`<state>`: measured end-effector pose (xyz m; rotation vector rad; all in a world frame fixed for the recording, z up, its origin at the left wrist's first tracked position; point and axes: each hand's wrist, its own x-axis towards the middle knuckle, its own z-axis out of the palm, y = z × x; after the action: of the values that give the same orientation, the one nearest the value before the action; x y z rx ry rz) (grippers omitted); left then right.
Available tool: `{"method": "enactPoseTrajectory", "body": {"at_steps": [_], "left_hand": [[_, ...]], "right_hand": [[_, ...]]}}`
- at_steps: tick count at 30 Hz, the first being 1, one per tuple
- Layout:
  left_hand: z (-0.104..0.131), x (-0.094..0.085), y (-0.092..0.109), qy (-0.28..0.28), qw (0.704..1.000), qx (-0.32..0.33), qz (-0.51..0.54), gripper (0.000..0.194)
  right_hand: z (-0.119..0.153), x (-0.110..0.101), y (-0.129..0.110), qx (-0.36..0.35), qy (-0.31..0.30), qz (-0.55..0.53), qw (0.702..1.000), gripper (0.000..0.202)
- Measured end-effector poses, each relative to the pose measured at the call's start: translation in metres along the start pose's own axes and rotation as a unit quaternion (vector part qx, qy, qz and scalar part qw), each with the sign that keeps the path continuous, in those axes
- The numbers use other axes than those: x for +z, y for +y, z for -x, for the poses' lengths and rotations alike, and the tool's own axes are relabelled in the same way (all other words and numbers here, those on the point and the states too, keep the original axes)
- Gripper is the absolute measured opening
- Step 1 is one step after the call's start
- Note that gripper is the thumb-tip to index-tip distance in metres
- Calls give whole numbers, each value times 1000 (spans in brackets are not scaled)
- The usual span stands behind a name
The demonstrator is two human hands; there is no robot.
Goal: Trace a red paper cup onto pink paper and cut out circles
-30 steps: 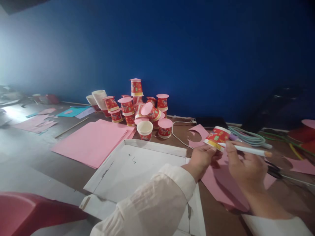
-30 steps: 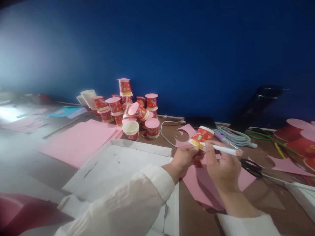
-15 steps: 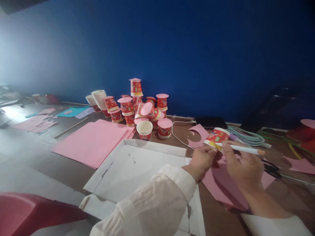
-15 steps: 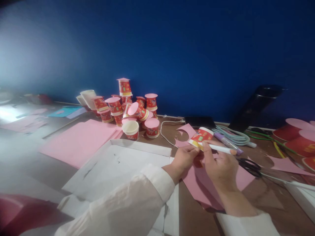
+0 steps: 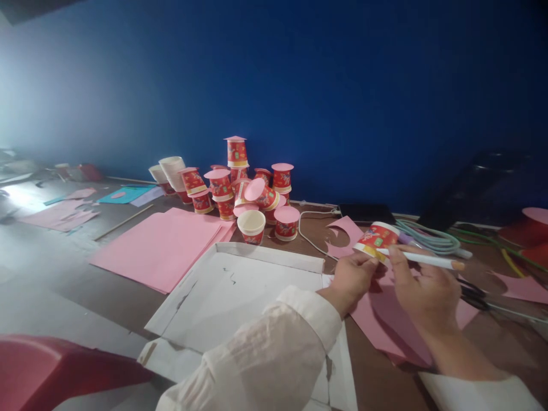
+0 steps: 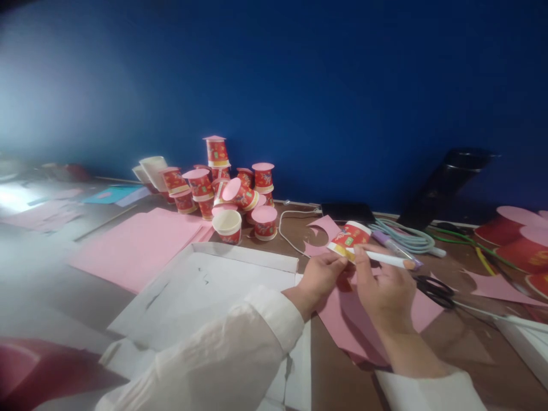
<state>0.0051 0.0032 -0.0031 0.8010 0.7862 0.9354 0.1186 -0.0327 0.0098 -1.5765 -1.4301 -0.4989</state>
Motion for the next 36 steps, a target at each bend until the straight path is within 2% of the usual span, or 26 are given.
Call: {"method": "enactPoseTrajectory", "body": {"at_steps": [6,11,17,21,25,29,36], "left_hand": [[-6,-2,-4,-4,997,24,74,19],[-6,-4,-4,-21,998,19,50,24],[-1,-3,2,-5,1000,18,13,24],[0,-3,4,-1,1000,16,8,25],[-2,-3,2,-8,999,10,51,20],[-3,-3,2,-7,997,-8,70,18],[-2,-1,2,4,1000,12,15,23]], "right_hand": [[0,-1,0,19,5,-13,1000,34],[-3,-2,-3,30,4,-40,999,32],[-2,-1,-6,8,-11,-92,996,24],[-2,1,-4,8,-12,-91,996,22],[-2,1,-1,5,-19,-102,995,19],[-1,-1,0,33,-28,-84,996,19],[-1,2,-5,24,-9,-101,995,22]]}}
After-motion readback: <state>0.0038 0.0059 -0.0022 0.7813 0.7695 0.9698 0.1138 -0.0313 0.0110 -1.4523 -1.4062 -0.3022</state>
